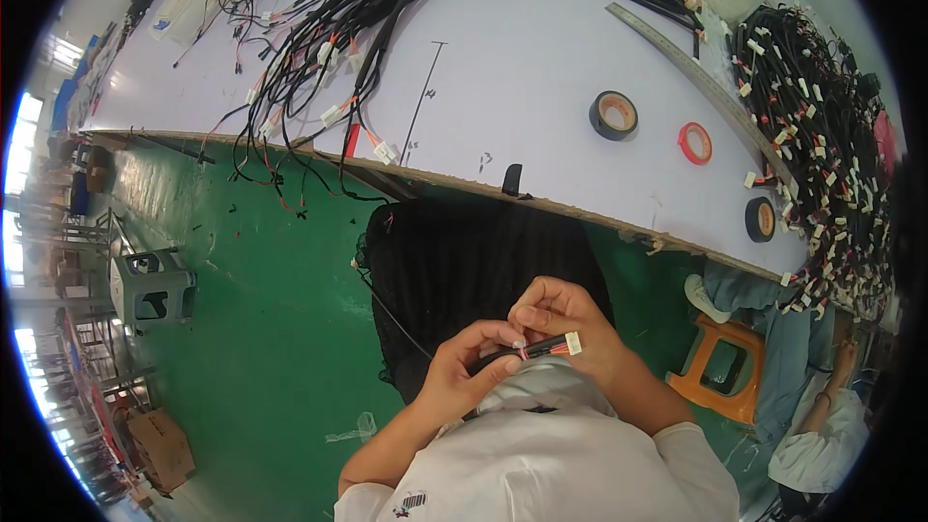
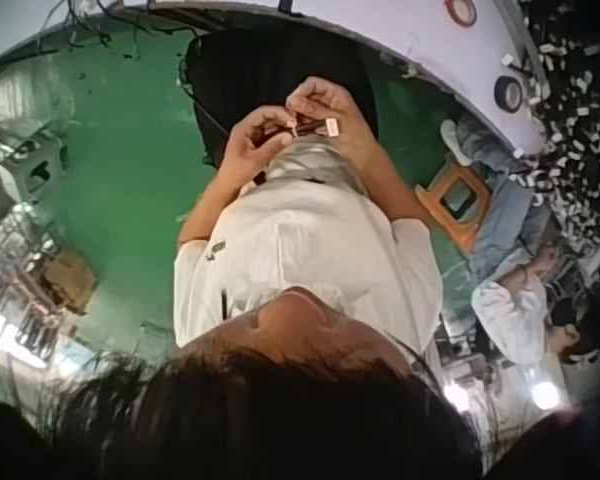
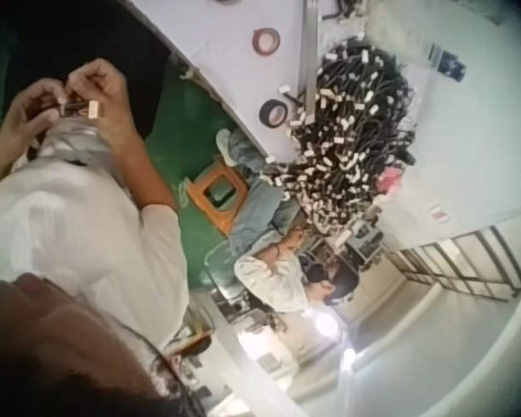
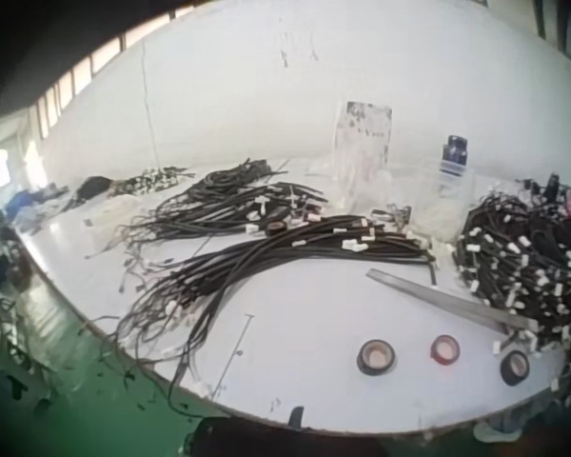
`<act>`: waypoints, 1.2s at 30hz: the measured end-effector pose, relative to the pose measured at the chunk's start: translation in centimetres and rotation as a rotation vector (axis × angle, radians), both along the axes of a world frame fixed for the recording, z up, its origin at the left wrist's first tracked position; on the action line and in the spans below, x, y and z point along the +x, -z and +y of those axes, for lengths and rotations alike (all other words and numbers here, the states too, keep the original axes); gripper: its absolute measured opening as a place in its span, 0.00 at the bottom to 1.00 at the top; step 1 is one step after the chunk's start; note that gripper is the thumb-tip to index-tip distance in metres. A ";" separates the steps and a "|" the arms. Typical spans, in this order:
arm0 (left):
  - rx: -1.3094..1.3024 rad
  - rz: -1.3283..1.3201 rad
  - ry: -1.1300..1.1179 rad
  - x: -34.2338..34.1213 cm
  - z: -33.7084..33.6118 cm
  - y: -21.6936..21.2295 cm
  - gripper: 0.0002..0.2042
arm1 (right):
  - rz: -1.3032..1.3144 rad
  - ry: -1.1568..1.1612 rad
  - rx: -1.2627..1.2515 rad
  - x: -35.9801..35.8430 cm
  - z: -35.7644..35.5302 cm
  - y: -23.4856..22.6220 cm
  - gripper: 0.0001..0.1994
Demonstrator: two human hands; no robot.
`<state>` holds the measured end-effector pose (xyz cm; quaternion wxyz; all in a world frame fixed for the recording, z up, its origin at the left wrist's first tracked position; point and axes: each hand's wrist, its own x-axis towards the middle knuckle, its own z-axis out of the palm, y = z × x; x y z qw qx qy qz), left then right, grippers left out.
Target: The person assembles a cable harness by hand, taping individual wires into a bundle with electrical tape.
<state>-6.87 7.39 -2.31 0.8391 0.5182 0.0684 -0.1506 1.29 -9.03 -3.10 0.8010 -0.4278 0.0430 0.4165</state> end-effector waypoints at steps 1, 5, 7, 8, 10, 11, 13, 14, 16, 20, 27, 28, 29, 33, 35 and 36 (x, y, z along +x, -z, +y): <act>0.000 0.001 0.000 0.0 0.0 0.1 0.13 | -0.007 0.002 -0.013 -0.1 0.0 0.0 0.06; -0.017 0.015 0.001 0.2 -0.2 0.2 0.13 | -0.009 0.001 -0.010 -0.1 -0.1 0.6 0.05; -0.008 0.032 -0.009 0.2 -0.3 0.1 0.13 | 0.020 0.034 0.021 -0.1 -0.2 0.8 0.05; 0.022 0.054 -0.017 0.1 -0.3 0.1 0.13 | 0.020 0.034 0.020 -0.1 -0.1 0.8 0.05; 0.052 0.076 -0.024 0.1 -0.4 0.0 0.13 | 0.018 0.044 0.020 -0.1 0.2 0.7 0.07; 0.055 0.084 -0.042 0.1 -0.4 -0.2 0.13 | 0.018 0.044 0.021 -0.1 0.2 0.9 0.07; 0.059 0.094 -0.061 0.0 -0.6 -0.3 0.13 | 0.080 0.062 0.085 -0.3 0.2 1.4 0.05; 0.075 0.091 -0.067 0.1 -0.6 -0.2 0.12 | 0.080 0.062 0.084 -0.3 0.3 1.3 0.05; 0.088 0.090 -0.072 0.0 -0.7 0.2 0.11 | 0.051 0.107 0.098 -0.1 0.6 1.2 0.05; 0.098 0.060 -0.057 -0.5 -0.8 0.6 0.08 | 0.005 0.076 0.076 -0.4 0.3 1.8 0.06; -0.102 0.149 -0.088 0.1 -0.9 0.3 0.07 | 0.023 0.136 0.149 -0.6 -0.4 1.8 0.08; -0.100 0.147 -0.090 0.0 -0.6 0.6 0.07 | 0.036 0.123 0.192 -0.5 -0.5 1.6 0.08; -0.127 0.159 -0.061 -0.2 -0.4 1.0 0.08 | 0.033 0.123 0.192 -0.5 -0.6 1.5 0.08; -0.067 0.152 0.102 -0.4 -0.1 0.7 0.09 | -0.022 -0.038 0.323 -0.2 -1.0 1.4 0.08; 0.018 0.162 0.134 -0.3 0.0 0.4 0.08 | -0.068 -0.193 0.412 0.6 -1.2 1.4 0.07; 0.029 0.076 0.108 -0.3 -0.1 0.4 0.08 | -0.143 -0.252 0.304 0.9 -1.2 1.3 0.07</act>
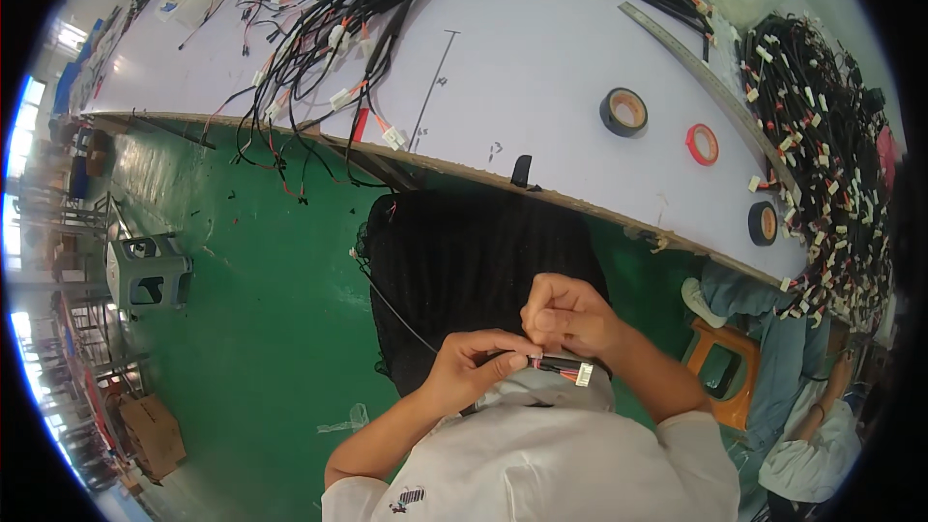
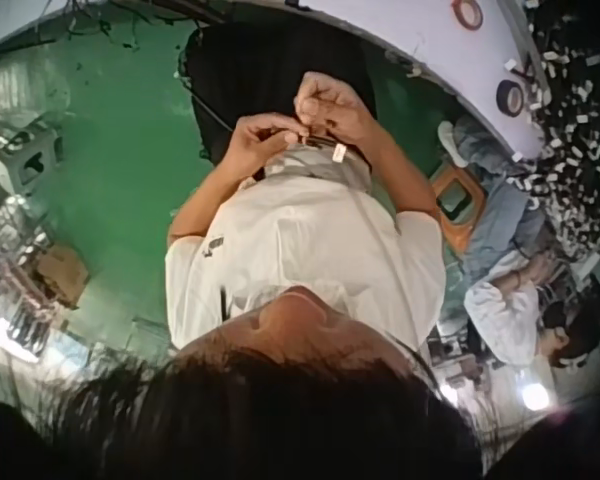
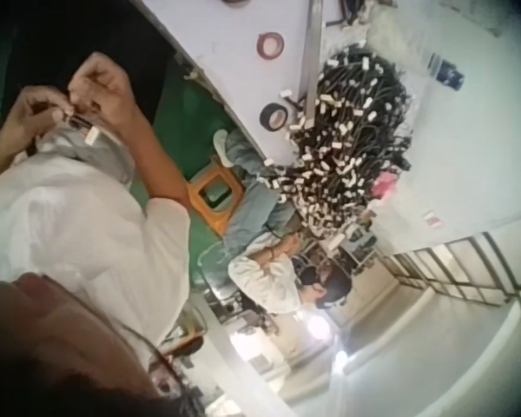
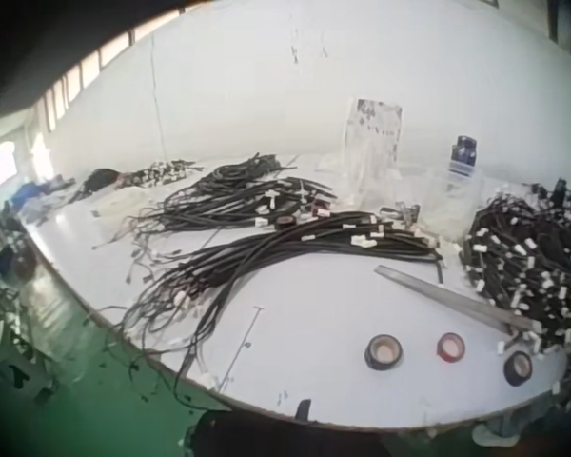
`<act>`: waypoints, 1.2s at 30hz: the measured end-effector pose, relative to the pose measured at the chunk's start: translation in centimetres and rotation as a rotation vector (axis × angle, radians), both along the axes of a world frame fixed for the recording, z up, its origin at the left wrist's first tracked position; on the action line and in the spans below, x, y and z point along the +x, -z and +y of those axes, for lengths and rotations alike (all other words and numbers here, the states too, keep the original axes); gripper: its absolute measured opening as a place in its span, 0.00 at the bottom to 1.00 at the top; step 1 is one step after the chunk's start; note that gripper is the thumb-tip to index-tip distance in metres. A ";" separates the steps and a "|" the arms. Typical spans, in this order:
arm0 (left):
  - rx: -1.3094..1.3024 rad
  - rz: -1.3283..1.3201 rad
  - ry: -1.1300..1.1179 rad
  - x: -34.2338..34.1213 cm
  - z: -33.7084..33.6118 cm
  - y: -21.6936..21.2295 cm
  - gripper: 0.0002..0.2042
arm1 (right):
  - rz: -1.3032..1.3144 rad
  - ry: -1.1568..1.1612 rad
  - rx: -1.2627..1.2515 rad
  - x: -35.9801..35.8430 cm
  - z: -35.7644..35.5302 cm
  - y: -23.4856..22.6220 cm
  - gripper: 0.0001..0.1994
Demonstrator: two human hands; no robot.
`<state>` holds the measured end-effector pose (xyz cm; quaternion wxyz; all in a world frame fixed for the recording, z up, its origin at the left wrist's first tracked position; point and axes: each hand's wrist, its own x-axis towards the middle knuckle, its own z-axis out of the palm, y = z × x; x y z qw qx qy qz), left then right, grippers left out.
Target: The person assembles a cable harness by hand, taping individual wires into a bundle with electrical tape.
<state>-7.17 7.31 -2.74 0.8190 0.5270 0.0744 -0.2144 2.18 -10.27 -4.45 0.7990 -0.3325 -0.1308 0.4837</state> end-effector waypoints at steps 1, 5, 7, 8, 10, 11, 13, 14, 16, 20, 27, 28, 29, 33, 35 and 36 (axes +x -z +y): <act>0.007 -0.086 -0.024 -0.1 0.0 0.0 0.08 | 0.006 0.004 0.000 0.3 0.2 -0.1 0.07; 0.012 -0.014 0.012 -0.4 0.1 0.2 0.09 | -0.105 -0.049 -0.034 0.8 0.1 0.1 0.07; 0.021 -0.067 0.003 -0.3 -0.1 0.4 0.09 | -0.129 -0.052 -0.057 0.8 0.0 0.3 0.07; 0.021 -0.063 0.005 -0.4 0.0 0.5 0.09 | -0.125 -0.049 -0.057 0.7 0.0 0.5 0.07; 0.017 -0.073 0.007 -0.2 0.0 0.7 0.09 | -0.167 -0.079 -0.078 0.9 0.0 0.7 0.07; 0.017 -0.071 0.007 -0.2 0.0 0.8 0.09 | -0.166 -0.079 -0.079 0.8 0.0 0.8 0.07; 0.055 -0.089 0.009 -0.1 0.1 0.8 0.09 | -0.179 -0.053 -0.120 1.0 0.1 0.8 0.06; 0.057 -0.098 0.005 0.0 0.2 0.8 0.09 | -0.189 -0.057 -0.118 1.1 0.2 1.2 0.06; 0.053 0.073 -0.003 0.2 0.3 0.7 0.09 | -0.167 0.046 -0.074 1.4 0.5 2.0 0.06; 0.051 -0.128 -0.230 2.8 1.3 -0.7 0.24 | 0.150 0.250 0.166 2.3 2.4 1.4 0.31; 0.117 -0.351 -0.480 5.4 3.0 -4.6 0.43 | -0.360 0.111 -0.133 -2.4 6.3 -0.5 0.25; 0.142 -0.350 -0.510 5.6 3.3 -5.2 0.44 | -0.351 0.070 -0.231 -1.9 5.9 -0.9 0.20; 0.122 -0.333 -0.538 6.1 3.7 -5.1 0.46 | -0.343 0.038 -0.333 -1.6 5.6 -1.7 0.17; 0.179 -0.492 -0.626 6.8 3.4 -4.7 0.48 | -0.312 0.072 -0.389 -0.8 4.2 -4.4 0.15; 0.287 -0.501 -0.606 7.1 2.9 -5.4 0.47 | -0.380 0.120 -0.454 -0.8 3.9 -5.5 0.15; 0.405 -0.504 -0.605 7.2 2.7 -5.8 0.46 | -0.443 0.146 -0.514 -0.9 3.8 -6.0 0.14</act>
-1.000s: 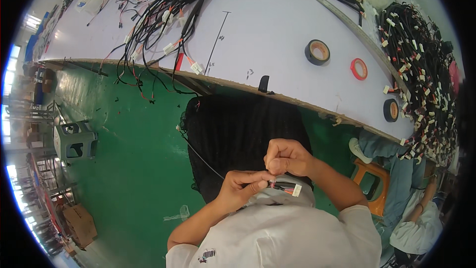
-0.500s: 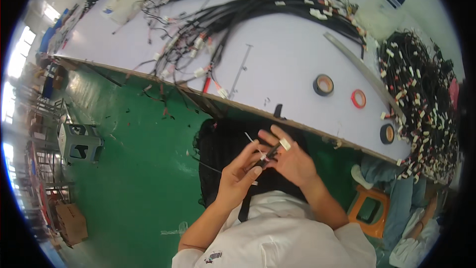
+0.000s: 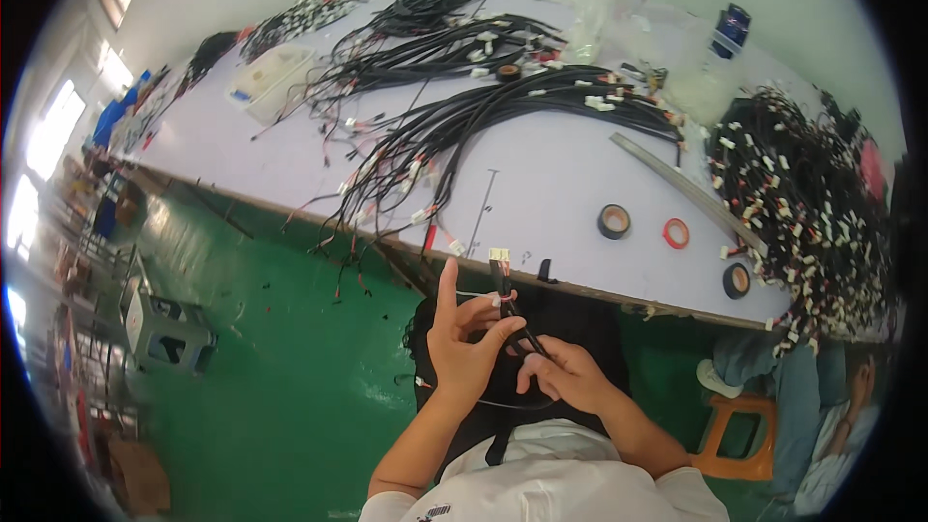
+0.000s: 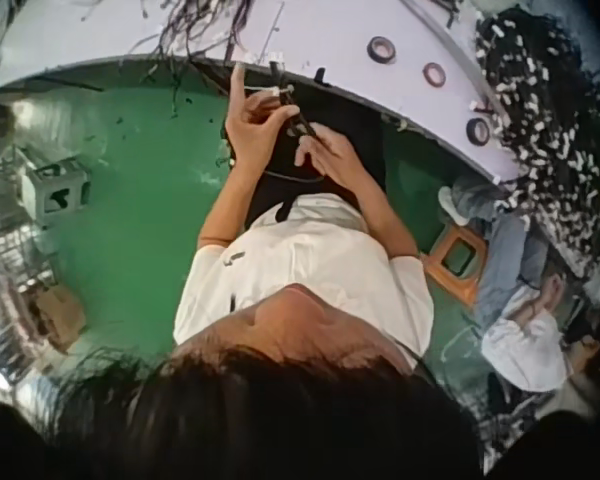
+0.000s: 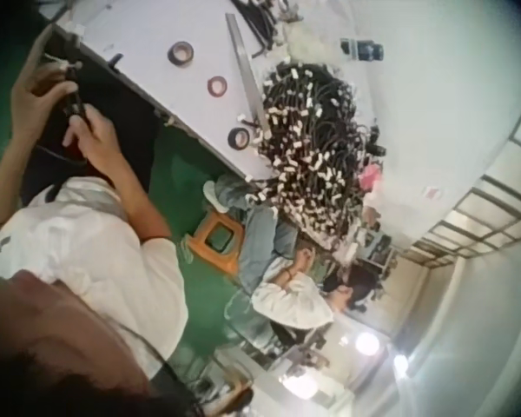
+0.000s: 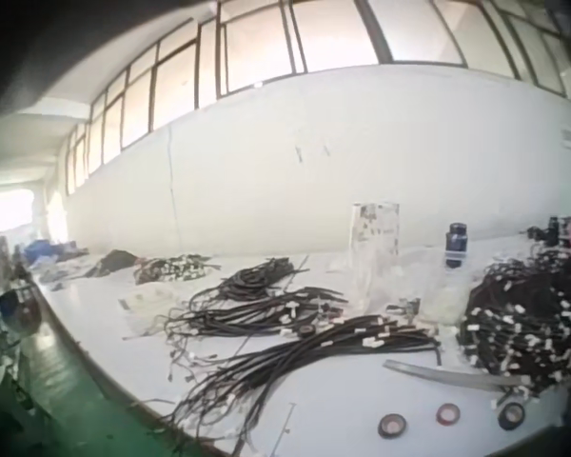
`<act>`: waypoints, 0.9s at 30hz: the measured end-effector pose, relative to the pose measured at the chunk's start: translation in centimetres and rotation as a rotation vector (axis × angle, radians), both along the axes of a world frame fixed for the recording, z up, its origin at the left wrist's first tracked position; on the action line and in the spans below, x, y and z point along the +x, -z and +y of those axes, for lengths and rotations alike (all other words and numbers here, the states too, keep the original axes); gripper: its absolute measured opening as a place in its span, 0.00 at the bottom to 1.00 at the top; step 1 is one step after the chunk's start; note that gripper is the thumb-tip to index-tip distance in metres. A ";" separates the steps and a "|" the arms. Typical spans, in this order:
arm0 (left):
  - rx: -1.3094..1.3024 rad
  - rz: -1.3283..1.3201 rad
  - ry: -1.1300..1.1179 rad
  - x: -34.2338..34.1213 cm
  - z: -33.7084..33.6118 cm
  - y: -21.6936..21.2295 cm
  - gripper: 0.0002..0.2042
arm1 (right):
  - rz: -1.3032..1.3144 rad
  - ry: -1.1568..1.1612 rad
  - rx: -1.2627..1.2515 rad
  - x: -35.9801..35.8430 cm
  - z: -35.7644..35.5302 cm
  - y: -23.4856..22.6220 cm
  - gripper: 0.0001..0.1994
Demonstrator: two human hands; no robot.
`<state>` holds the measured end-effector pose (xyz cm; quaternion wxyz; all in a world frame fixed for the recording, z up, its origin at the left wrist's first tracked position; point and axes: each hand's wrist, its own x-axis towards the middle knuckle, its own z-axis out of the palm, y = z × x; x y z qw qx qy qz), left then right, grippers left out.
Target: The person assembles a cable harness by hand, taping individual wires into a bundle with electrical tape.
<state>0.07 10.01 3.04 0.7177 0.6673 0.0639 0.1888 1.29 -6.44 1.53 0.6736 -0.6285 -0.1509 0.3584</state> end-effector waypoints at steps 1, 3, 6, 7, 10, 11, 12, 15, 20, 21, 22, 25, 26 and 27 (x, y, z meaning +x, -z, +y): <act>0.102 -0.068 -0.026 0.1 -0.5 -0.2 0.45 | -0.009 0.031 0.001 -0.4 -0.1 0.0 0.14; 0.165 -0.131 0.019 0.6 -1.2 -0.3 0.46 | -0.596 0.255 -0.303 -1.6 0.1 0.5 0.13; -0.020 -0.195 0.162 0.9 -2.3 -1.6 0.44 | -0.222 0.304 -0.017 -1.9 -0.6 -0.6 0.13; -0.259 -0.179 0.249 1.1 -3.0 -2.4 0.43 | 0.137 0.269 0.295 -1.9 -1.2 -1.0 0.13; -0.385 0.048 0.508 1.5 -2.8 -1.7 0.37 | 0.110 0.372 0.353 -2.5 -2.9 -2.5 0.14; -0.392 0.080 0.604 1.5 -3.0 -1.4 0.32 | 0.065 0.359 0.327 -2.9 -3.3 -2.5 0.14; -0.392 0.114 0.696 1.5 -3.3 -1.4 0.29 | 0.018 0.334 0.283 -3.2 -3.5 -2.2 0.14; -0.363 0.204 0.728 1.0 -5.0 -2.3 0.19 | 0.129 0.218 0.208 -4.5 -4.6 -2.3 0.15; -0.472 0.092 0.507 2.4 -7.1 -2.1 0.11 | 0.146 0.327 0.528 -6.6 -8.9 -0.6 0.24; -0.478 0.083 0.461 2.3 -6.8 -2.2 0.12 | 0.142 0.294 0.509 -7.2 -10.0 -0.3 0.23; -0.513 0.058 0.403 2.2 -6.5 -2.6 0.12 | 0.133 0.292 0.469 -7.9 -11.2 -0.1 0.20; -0.618 -0.078 0.255 1.9 -4.3 -3.6 0.13 | -0.015 0.357 0.275 -9.5 -14.6 0.0 0.15; -0.716 -0.195 0.252 2.2 -2.1 -2.8 0.11 | -0.016 0.358 0.273 -9.9 -16.0 0.1 0.15; -0.817 -0.205 0.407 1.8 0.5 -3.0 0.11 | -0.071 0.359 0.191 -10.2 -17.6 0.3 0.14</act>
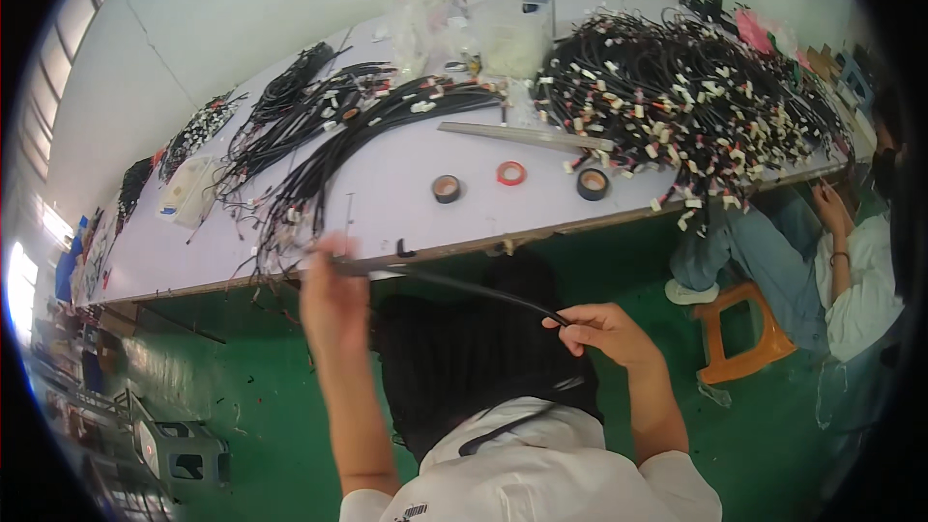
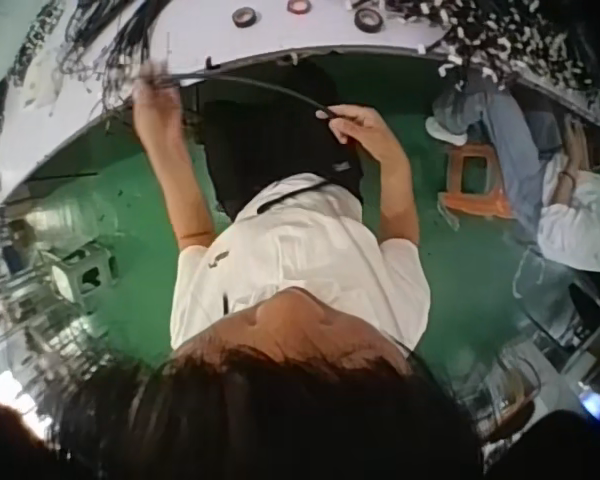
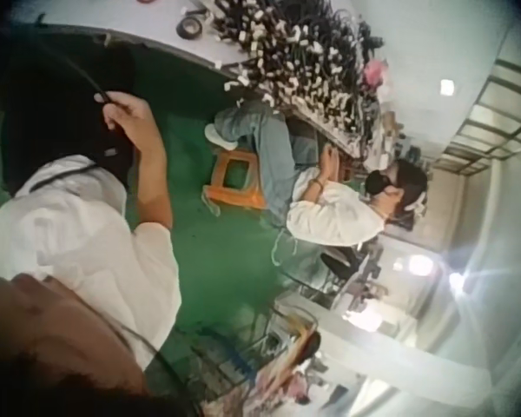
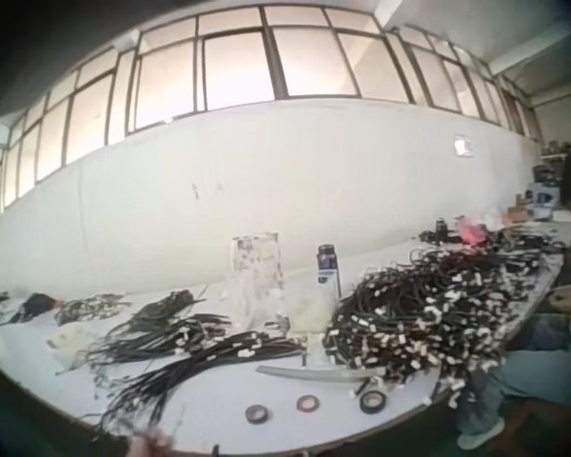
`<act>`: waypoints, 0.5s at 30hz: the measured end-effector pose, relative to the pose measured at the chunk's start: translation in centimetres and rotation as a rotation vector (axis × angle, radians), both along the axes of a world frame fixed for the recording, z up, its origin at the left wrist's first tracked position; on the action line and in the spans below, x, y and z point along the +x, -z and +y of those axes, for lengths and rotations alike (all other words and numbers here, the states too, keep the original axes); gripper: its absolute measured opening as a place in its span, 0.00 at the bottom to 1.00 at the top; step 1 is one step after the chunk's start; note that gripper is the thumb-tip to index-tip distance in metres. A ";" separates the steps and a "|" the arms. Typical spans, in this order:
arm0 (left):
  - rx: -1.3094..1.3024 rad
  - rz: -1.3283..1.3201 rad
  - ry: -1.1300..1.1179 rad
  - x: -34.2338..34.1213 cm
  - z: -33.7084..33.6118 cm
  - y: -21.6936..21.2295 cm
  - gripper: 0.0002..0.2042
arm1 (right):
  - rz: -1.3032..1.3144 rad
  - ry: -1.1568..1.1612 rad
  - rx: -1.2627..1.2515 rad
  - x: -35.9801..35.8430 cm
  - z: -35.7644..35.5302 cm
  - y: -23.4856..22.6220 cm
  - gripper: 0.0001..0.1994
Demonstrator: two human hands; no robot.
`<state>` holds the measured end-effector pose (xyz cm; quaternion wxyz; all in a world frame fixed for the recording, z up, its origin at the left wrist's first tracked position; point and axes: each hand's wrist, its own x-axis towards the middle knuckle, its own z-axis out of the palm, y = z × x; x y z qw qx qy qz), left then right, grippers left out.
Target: The person assembles a cable harness by hand, taping individual wires into a bundle with electrical tape.
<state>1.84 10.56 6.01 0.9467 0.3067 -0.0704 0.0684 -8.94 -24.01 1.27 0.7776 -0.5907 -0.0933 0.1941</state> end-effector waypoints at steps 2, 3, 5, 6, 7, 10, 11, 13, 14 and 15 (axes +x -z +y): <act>-0.063 -0.055 -0.057 -2.0 4.8 0.0 0.14 | -0.028 0.061 -0.181 -0.7 -2.7 0.1 0.12; 0.008 -0.102 -0.087 -2.9 7.8 0.8 0.16 | -0.014 0.080 -0.173 -0.9 -3.7 -0.1 0.12; 0.085 0.132 -0.439 -5.9 9.0 1.0 0.15 | -0.267 0.052 -0.542 -0.6 -5.5 0.2 0.11; 0.184 0.137 -0.399 -7.2 9.6 2.7 0.15 | -0.462 0.111 -0.599 -0.2 -6.0 1.3 0.09; 0.288 0.144 -0.368 -9.0 10.7 5.6 0.14 | -0.442 0.116 -0.582 -0.1 -6.2 1.6 0.09; 0.364 0.558 0.035 -14.6 11.6 15.0 0.13 | -0.379 0.215 -0.598 0.5 -6.4 1.7 0.08; 0.453 0.752 0.162 -16.4 10.0 16.2 0.12 | -0.364 0.223 -0.588 0.7 -6.6 2.4 0.08; 1.222 0.892 0.272 -18.4 7.7 17.1 0.09 | -0.483 0.197 -0.549 1.2 -6.7 3.7 0.07; 1.228 0.904 0.279 -17.8 6.5 16.2 0.09 | -0.469 0.196 -0.544 1.4 -6.8 3.9 0.07; 1.320 0.699 0.191 -16.2 4.3 14.3 0.08 | -0.468 0.160 -0.533 1.5 -6.9 3.8 0.07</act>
